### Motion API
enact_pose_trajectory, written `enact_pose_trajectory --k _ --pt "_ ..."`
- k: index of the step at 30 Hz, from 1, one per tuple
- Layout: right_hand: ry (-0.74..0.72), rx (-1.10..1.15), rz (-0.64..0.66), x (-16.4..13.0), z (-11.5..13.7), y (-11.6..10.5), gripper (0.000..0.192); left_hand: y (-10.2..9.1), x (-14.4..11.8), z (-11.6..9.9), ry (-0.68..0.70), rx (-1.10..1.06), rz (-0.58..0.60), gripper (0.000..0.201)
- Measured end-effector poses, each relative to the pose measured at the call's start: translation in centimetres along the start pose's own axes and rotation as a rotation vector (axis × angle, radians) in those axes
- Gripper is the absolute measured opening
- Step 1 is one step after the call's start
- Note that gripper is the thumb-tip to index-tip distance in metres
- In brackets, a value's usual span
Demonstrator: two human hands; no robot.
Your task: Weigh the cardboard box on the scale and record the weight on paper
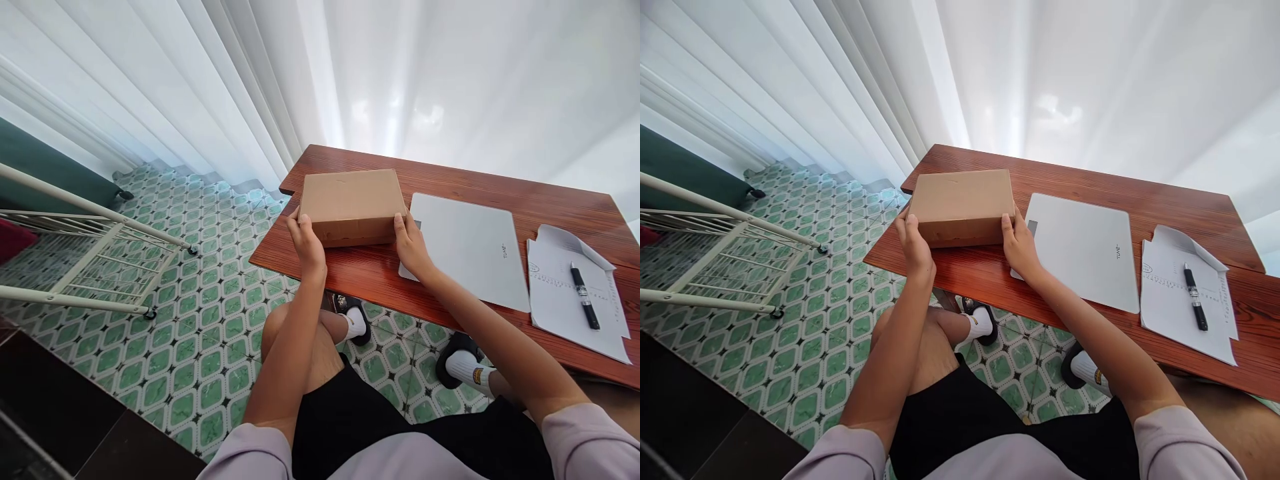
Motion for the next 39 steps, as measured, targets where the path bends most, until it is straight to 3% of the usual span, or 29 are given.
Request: enact_pose_trajectory --k 11,13,16,19,23,26,32,36,39 --pt "-0.039 -0.016 0.115 0.2 0.0 0.3 0.08 -0.1 0.6 -0.3 0.012 -0.042 -0.017 0.043" --pt "-0.009 -0.033 0.165 0.1 -0.3 0.3 0.084 -0.6 1.0 -1.6 0.125 0.01 -0.031 0.051" --pt "0.018 -0.064 0.167 -0.3 -0.1 -1.2 0.086 -0.8 0.0 -5.6 0.421 0.201 -0.085 0.056" --pt "-0.079 -0.121 0.092 -1.3 1.7 -4.3 0.067 0.6 -2.4 -9.2 0.679 0.35 -0.109 0.056" --pt "-0.333 -0.326 0.015 -4.6 5.4 -8.8 0.038 5.1 -6.0 -12.4 0.944 0.358 0.0 0.057" --pt "-0.385 -0.48 0.013 -7.3 5.8 -12.0 0.028 9.7 -9.0 -14.3 1.115 0.325 0.173 0.058" --pt "-0.271 -0.771 -0.106 -11.6 3.2 -20.6 0.022 19.7 -15.8 -16.8 1.25 0.281 0.535 0.056" --pt "-0.122 -1.045 -0.193 -13.9 0.6 -25.6 0.02 25.7 -22.6 -17.4 1.427 0.217 0.759 0.04" --pt "0.022 -1.184 -0.216 -15.5 -2.0 -28.1 0.014 29.0 -27.9 -16.8 1.594 0.164 0.851 0.033"
Point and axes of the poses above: each hand's wrist, its own x-axis towards the middle knuckle, its own y-axis out of the palm, z = x × y, the point moved 10 cm from there along x, towards the middle knuckle, and after that the axes turned 13 degrees about z, right-handed, at the moved point
